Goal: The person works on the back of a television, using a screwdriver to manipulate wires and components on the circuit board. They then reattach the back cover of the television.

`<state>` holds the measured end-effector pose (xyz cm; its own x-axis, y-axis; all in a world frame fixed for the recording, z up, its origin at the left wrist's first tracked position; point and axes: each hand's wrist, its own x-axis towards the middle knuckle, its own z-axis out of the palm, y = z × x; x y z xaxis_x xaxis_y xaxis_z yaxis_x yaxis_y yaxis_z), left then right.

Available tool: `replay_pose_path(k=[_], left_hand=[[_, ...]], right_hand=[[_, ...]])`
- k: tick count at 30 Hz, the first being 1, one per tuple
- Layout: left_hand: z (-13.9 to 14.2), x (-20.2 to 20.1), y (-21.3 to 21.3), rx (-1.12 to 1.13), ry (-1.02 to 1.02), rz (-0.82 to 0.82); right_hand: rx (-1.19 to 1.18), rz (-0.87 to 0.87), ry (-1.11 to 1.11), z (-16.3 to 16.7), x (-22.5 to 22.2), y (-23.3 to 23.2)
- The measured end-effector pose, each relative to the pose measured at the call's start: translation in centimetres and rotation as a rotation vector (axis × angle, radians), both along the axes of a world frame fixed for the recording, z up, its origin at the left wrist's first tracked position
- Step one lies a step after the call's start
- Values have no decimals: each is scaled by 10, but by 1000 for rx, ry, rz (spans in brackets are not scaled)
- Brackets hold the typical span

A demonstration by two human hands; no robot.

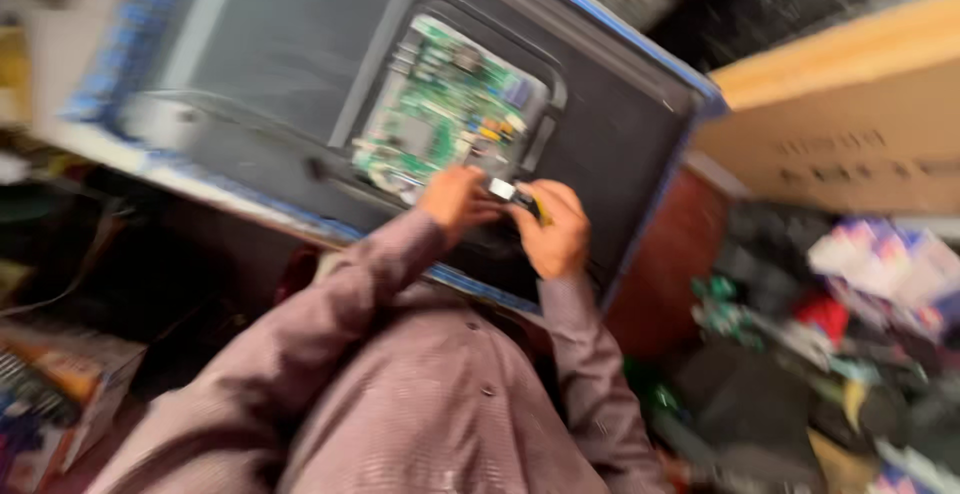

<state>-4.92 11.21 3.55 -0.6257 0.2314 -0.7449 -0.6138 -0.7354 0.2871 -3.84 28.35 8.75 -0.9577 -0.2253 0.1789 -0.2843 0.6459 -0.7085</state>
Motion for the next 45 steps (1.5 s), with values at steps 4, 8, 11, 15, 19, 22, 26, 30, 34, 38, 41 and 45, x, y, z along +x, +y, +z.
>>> replay_pose_path(k=[4, 8, 11, 15, 19, 22, 26, 30, 34, 38, 41, 45], left_hand=[[-19, 24, 6, 23, 290, 15], [-31, 34, 9, -266, 469, -86], [-42, 34, 10, -119, 436, -23], [-52, 35, 9, -78, 356, -42], [-51, 36, 6, -109, 335, -95], [-44, 37, 5, -269, 345, -143], [-35, 43, 3, -493, 339, -175], [-31, 45, 3, -453, 359, -123], [-28, 43, 5, -433, 361, -148], [-21, 42, 8, -483, 375, -190], [-15, 44, 12, -695, 376, -279], [-12, 44, 13, -683, 405, -224]], right_hand=[[-26, 4, -112, -3, 2, 0], [-42, 34, -157, 0, 4, -5], [-23, 19, -169, 6, 2, 1], [57, -16, -171, 10, -1, 20], [180, -16, -199, 8, 0, 27], [149, -27, -189, 10, -2, 26], [132, -4, -247, 18, -6, 23], [165, 8, -284, 27, -10, 19], [187, 38, -303, 30, -13, 18], [172, 46, -357, 27, -15, 18], [144, 52, -374, 24, -16, 20], [107, 66, -389, 22, -16, 22]])
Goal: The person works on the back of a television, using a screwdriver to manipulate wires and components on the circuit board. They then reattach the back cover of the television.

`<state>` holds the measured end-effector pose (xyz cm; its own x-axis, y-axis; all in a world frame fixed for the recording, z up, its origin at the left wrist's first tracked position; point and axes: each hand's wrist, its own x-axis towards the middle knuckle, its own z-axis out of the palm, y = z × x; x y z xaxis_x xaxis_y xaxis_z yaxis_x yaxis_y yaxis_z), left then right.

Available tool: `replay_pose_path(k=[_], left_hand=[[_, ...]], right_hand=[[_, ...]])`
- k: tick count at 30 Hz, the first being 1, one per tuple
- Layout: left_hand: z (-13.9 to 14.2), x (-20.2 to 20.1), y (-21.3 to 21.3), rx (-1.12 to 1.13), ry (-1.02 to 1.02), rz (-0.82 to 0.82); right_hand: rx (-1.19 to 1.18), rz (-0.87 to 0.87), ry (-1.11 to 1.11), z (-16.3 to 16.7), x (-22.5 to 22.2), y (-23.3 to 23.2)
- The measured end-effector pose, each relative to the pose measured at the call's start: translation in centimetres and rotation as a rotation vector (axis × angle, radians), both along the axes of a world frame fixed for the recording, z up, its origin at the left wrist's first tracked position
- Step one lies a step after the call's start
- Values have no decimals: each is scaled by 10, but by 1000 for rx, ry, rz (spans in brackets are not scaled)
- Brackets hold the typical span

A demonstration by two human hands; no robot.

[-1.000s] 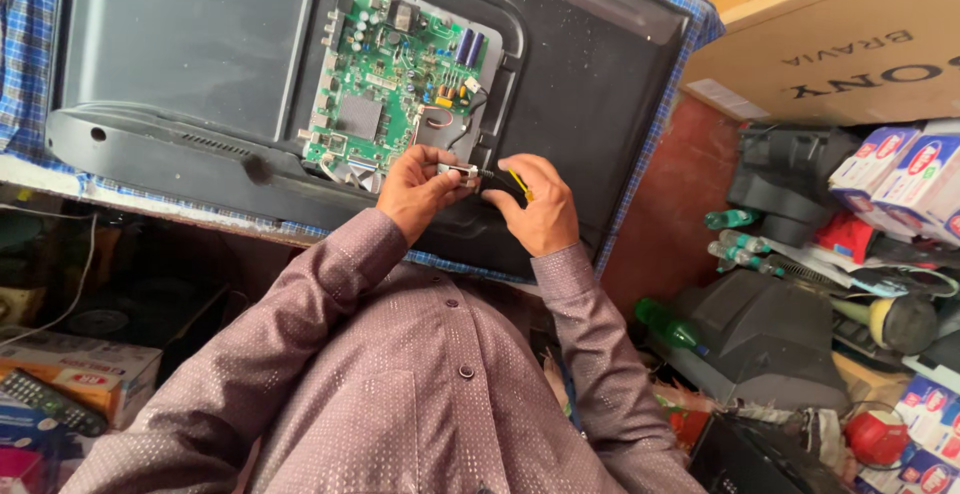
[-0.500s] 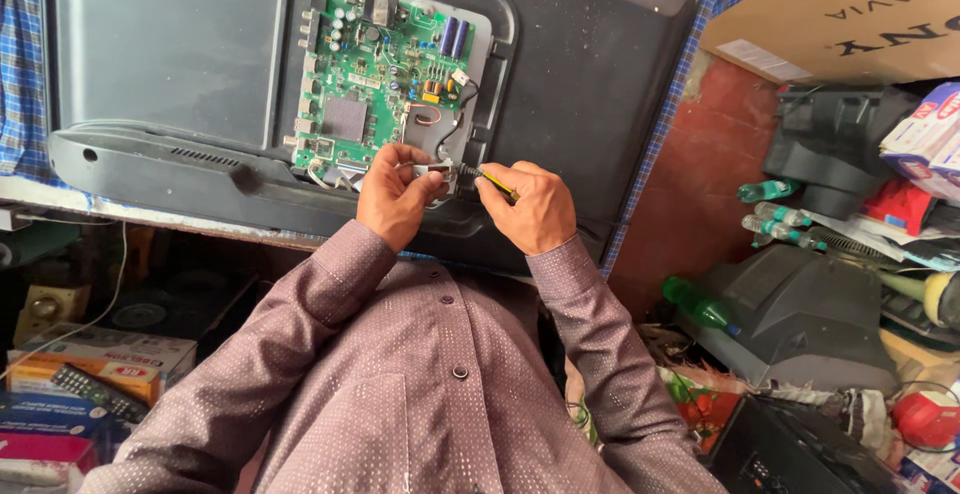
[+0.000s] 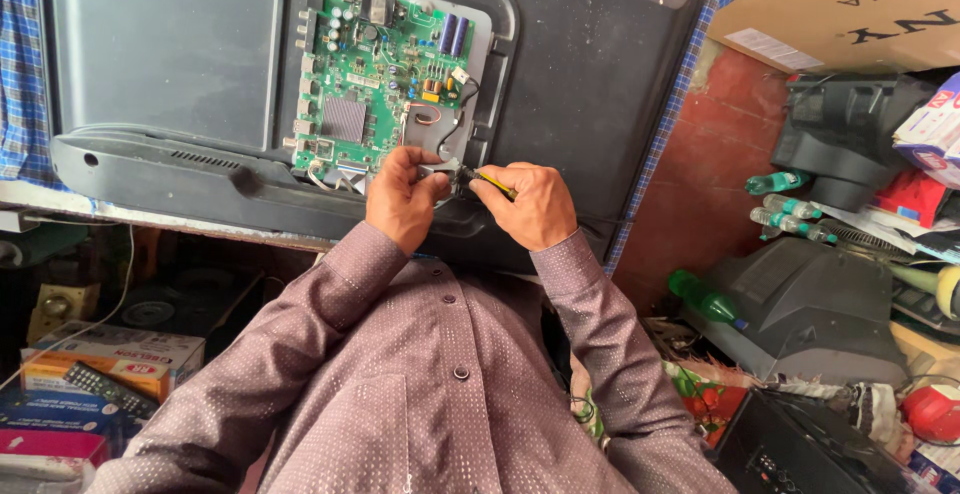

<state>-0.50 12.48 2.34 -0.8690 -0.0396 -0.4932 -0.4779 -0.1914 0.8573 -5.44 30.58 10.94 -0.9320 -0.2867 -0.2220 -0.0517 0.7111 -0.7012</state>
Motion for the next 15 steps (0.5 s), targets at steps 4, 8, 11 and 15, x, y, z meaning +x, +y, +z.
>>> replay_pose_path(k=[4, 8, 11, 15], left_hand=[[-1, -1, -1, 165, -33, 66], [-3, -1, -3, 298, -87, 123], [-5, -2, -5, 321, -135, 167], [-7, -2, -5, 317, -127, 154]], right_hand=[[-8, -19, -51, -2, 1, 1], [-38, -30, -64, -4, 1, 2], [-64, -25, -41, -6, 1, 3], [-59, -42, -69, -7, 2, 3]])
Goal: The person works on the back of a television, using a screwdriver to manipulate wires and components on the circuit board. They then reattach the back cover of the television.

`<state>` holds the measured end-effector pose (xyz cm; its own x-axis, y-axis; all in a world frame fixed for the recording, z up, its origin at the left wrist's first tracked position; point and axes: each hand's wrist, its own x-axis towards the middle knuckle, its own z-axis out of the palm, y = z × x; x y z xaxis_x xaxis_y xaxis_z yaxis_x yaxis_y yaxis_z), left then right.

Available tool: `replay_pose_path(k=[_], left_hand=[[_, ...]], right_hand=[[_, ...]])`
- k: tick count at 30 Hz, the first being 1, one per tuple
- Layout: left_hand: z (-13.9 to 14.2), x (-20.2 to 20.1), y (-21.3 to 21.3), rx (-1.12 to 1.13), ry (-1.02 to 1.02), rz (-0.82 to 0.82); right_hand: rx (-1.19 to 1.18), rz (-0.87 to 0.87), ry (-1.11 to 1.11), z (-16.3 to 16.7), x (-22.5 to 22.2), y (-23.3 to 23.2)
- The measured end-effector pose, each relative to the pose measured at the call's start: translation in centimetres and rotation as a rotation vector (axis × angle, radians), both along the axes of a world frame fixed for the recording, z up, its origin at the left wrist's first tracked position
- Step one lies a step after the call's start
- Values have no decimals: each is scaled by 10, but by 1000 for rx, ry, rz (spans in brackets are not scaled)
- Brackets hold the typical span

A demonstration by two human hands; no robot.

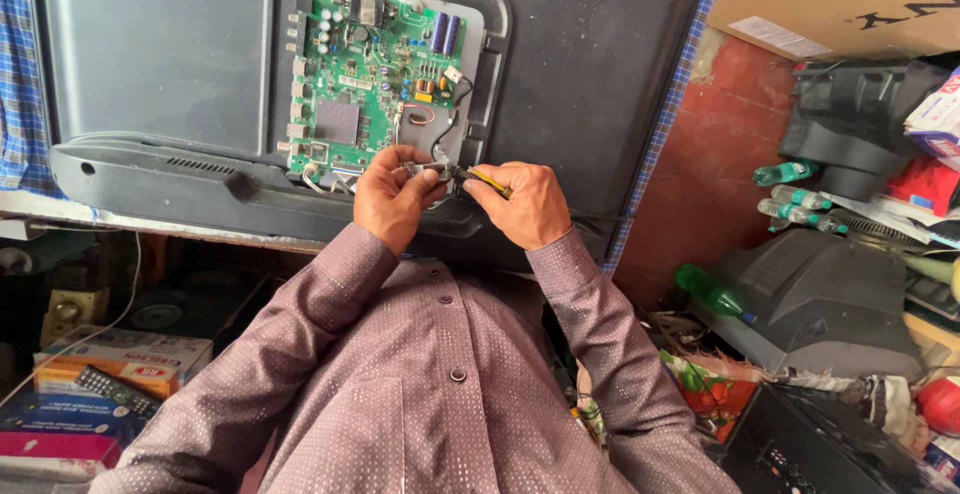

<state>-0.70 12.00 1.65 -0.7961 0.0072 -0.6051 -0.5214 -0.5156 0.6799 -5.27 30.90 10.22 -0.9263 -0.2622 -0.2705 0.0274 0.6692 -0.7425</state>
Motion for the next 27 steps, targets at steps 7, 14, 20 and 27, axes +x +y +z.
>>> replay_pose_path(k=[7, 14, 20, 27], left_hand=[[14, -3, -1, -140, 42, -113], [44, -11, -4, -504, 99, -316], [57, -14, 0, -630, 154, -316], [56, -17, 1, -870, 272, -397]], right_hand=[[-36, 10, -27, 2, -3, 2], [-155, 55, -102, 2, -11, 5], [-148, 64, -195, -9, -16, 9], [-174, 125, -202, -23, -16, 15]])
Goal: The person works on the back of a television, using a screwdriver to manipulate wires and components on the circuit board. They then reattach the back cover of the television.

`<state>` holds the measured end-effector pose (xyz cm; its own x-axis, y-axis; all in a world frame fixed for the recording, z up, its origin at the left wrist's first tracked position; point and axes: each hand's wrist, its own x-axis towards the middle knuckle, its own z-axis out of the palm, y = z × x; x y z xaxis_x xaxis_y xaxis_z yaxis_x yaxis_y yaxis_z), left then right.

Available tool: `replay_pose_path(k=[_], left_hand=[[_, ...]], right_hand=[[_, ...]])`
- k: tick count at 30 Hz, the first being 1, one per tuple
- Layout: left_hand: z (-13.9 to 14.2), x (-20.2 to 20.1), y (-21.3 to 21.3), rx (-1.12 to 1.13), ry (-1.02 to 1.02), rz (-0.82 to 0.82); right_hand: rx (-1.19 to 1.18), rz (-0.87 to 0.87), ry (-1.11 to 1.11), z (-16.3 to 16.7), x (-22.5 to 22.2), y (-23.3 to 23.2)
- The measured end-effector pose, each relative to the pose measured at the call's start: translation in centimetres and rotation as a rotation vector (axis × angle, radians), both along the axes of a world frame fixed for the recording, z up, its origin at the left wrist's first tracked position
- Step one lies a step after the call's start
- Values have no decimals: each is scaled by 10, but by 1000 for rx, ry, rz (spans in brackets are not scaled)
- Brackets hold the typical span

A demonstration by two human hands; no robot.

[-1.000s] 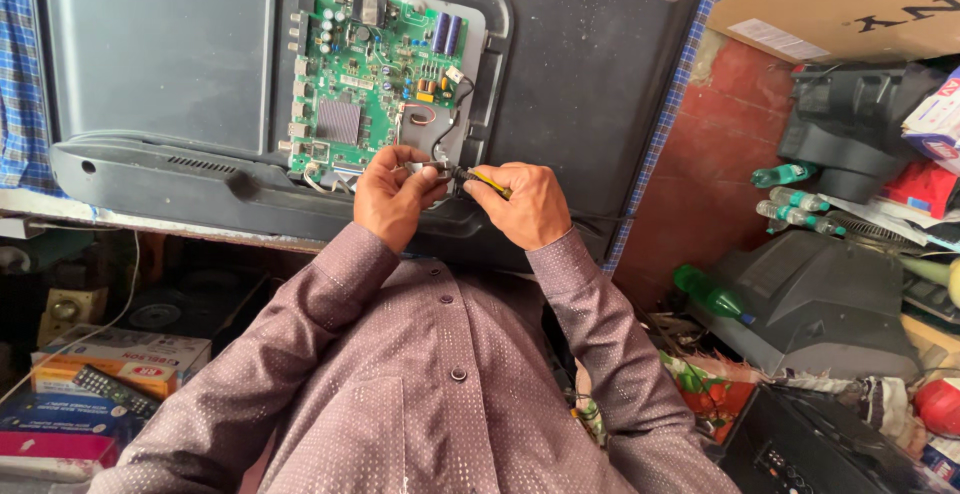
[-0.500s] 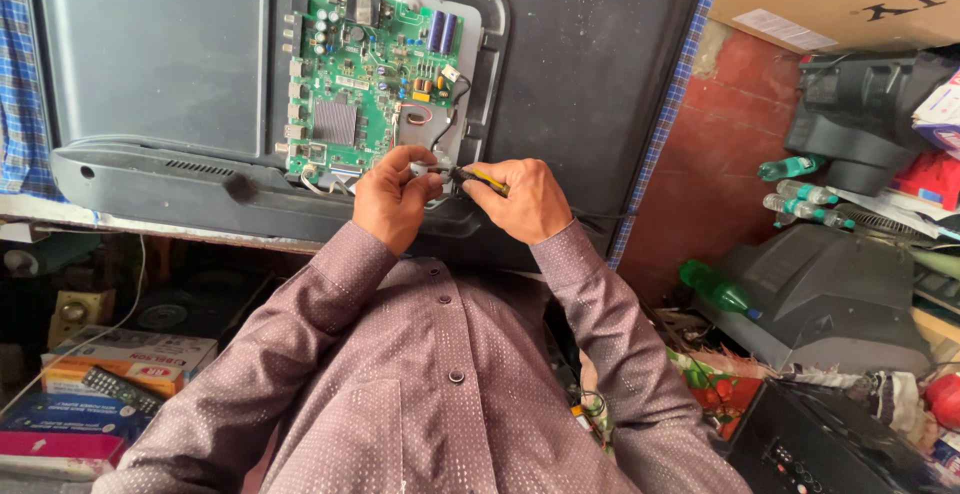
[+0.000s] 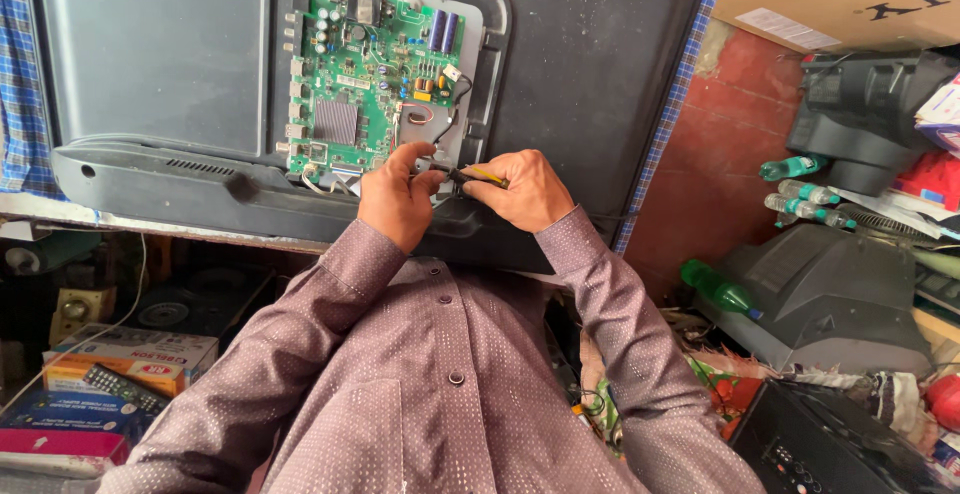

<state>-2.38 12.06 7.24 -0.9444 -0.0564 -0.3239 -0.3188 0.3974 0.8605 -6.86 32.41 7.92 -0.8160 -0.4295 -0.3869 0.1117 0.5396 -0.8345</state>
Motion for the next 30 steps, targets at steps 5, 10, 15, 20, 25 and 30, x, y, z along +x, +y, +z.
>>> replay_pose_path(k=[5, 10, 15, 20, 25, 30], left_hand=[[-10, -3, -5, 181, -121, -11], [-15, -6, -12, 334, -144, -49], [-8, -4, -7, 235, -96, -53], [0, -5, -5, 181, -120, -42], [1, -7, -3, 220, -150, -19], [-4, -10, -3, 256, -190, -15]], right_hand=[[-76, 47, -34, -3, -5, 3], [12, 24, -97, 2, -12, 3], [30, 9, -146, 6, -11, -3], [18, -40, -145, 3, -10, -3], [-59, -46, -174, -2, -9, 1], [-78, -54, -190, -8, -8, 2]])
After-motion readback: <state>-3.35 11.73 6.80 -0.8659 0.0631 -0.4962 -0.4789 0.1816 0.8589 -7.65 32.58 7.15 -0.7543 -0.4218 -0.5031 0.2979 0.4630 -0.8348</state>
